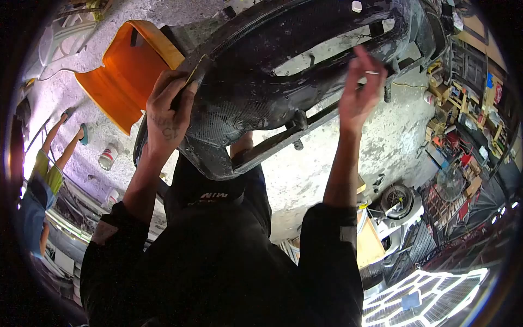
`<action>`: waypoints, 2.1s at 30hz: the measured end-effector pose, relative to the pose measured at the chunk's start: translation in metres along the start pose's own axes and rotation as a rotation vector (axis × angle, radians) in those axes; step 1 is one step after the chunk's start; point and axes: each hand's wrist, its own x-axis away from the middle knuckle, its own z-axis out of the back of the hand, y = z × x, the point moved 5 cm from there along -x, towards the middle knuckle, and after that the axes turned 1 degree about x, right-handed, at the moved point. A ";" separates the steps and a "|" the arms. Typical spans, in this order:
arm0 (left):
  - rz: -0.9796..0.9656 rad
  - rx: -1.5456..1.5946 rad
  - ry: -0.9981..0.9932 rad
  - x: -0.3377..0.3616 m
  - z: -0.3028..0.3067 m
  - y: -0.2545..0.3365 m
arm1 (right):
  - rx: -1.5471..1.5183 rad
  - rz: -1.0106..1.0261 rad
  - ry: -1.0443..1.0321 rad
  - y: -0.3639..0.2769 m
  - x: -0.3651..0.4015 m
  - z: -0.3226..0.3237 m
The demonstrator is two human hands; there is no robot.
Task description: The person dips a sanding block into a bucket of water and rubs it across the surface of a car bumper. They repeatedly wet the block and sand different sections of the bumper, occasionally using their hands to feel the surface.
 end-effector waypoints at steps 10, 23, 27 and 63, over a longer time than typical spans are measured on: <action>0.000 0.029 -0.022 -0.002 0.002 -0.004 | 0.323 0.392 -0.440 -0.073 0.048 -0.027; -0.145 0.138 -0.118 -0.021 -0.056 0.049 | -0.096 -0.265 0.240 0.007 0.050 -0.025; -0.260 -0.070 -0.205 -0.019 -0.112 0.072 | -0.143 -0.493 0.361 0.016 0.034 -0.060; -0.345 -0.094 -0.210 -0.032 -0.126 0.071 | -0.102 -0.389 0.524 0.016 0.042 -0.064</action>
